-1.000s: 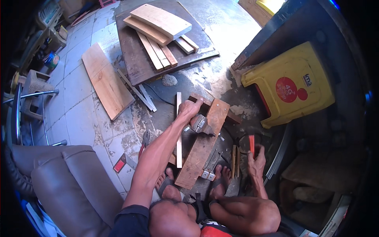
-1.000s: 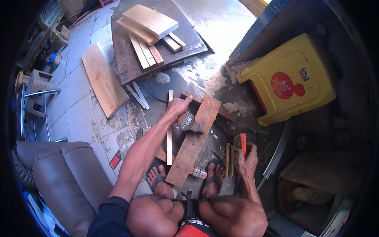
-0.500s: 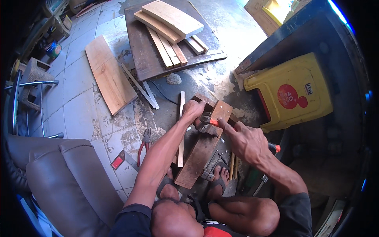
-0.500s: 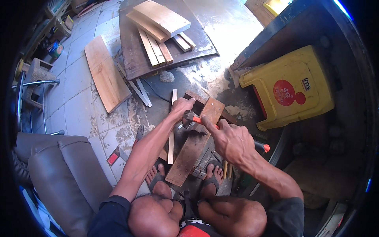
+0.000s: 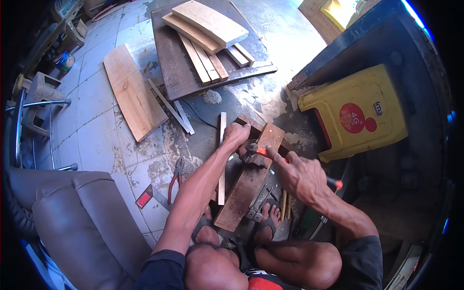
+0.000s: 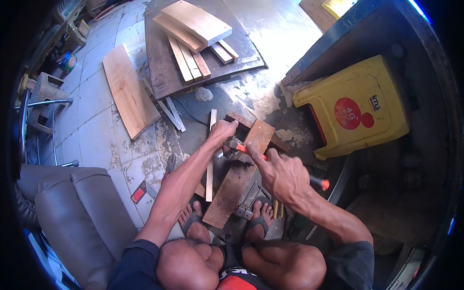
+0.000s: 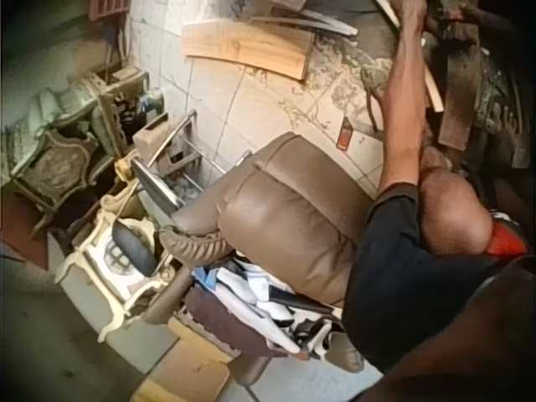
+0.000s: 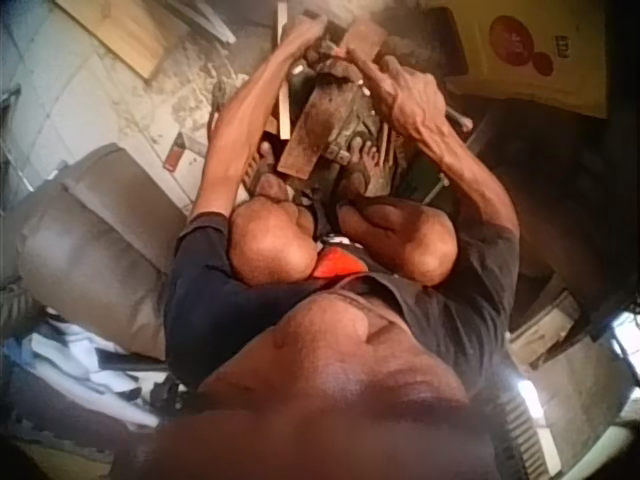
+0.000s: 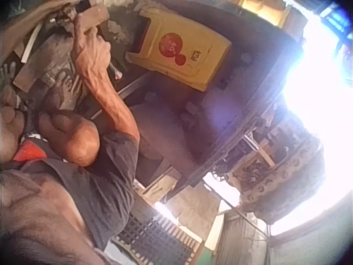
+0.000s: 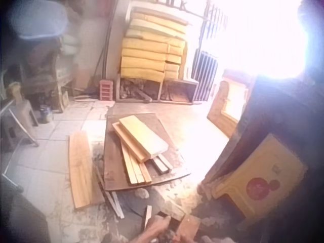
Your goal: The person hammers a metal pin into a hinge component on a wooden block and then uses pliers to bend the metal piece.
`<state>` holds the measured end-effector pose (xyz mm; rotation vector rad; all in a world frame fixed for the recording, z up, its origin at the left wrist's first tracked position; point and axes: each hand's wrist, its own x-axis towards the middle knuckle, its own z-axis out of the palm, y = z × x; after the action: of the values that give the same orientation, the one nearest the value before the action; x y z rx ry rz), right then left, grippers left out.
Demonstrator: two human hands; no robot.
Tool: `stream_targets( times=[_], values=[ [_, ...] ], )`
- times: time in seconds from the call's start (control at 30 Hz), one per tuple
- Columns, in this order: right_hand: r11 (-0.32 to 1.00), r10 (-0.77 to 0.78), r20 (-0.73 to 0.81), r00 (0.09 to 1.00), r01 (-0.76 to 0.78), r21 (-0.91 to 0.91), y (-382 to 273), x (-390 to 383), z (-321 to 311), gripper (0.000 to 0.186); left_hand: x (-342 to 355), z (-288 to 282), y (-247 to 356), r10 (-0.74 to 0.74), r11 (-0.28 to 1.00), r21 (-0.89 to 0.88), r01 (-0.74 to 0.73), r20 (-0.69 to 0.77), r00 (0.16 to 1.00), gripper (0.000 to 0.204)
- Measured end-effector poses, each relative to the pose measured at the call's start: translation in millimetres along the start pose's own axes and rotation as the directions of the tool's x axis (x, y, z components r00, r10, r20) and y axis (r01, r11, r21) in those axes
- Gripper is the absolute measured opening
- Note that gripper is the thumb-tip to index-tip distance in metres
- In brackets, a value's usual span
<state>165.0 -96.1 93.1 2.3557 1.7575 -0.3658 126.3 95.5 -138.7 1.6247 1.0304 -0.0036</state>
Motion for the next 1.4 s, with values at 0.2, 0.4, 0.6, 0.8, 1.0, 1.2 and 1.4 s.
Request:
stream_targets(
  times=[0.2,0.4,0.6,0.8,1.0,1.2,1.4],
  values=[
    [1.0,-0.005,-0.044,0.999,0.006,0.025,-0.6,-3.8,7.2,0.072,2.5,1.3,-1.1,0.025,0.999,0.038,-0.025,-0.004,1.0,0.055],
    [0.994,0.047,-0.061,0.997,-0.04,0.105,-2.3,-4.2,5.9,0.073,-7.4,0.1,8.7,-0.04,0.996,-0.078,0.05,0.125,0.991,0.053],
    [0.999,0.021,-0.048,0.999,-0.019,0.04,-4.9,-3.8,0.6,0.073,-1.4,-3.7,-5.2,0.012,0.99,-0.138,0.002,0.102,0.995,0.048],
    [0.998,-0.014,0.058,0.998,0.017,-0.053,-13.8,4.3,-16.6,0.072,6.9,0.9,-7.6,-0.035,0.993,-0.115,0.037,0.022,0.999,0.046],
    [0.999,0.039,0.043,0.998,-0.038,-0.029,-7.9,-3.7,5.4,0.073,8.0,4.6,-3.7,-0.057,0.989,-0.133,0.063,0.048,0.997,0.047],
    [0.997,0.039,-0.215,0.976,-0.025,0.067,3.6,-19.9,15.7,0.072,-12.2,2.0,26.1,-0.057,0.984,-0.152,0.095,0.238,0.97,0.049],
    [0.974,0.105,-0.25,0.963,-0.049,0.221,2.5,-17.5,36.8,0.068,18.4,6.7,-18.6,-0.089,0.977,-0.189,0.099,0.06,0.994,0.042]
  ],
)
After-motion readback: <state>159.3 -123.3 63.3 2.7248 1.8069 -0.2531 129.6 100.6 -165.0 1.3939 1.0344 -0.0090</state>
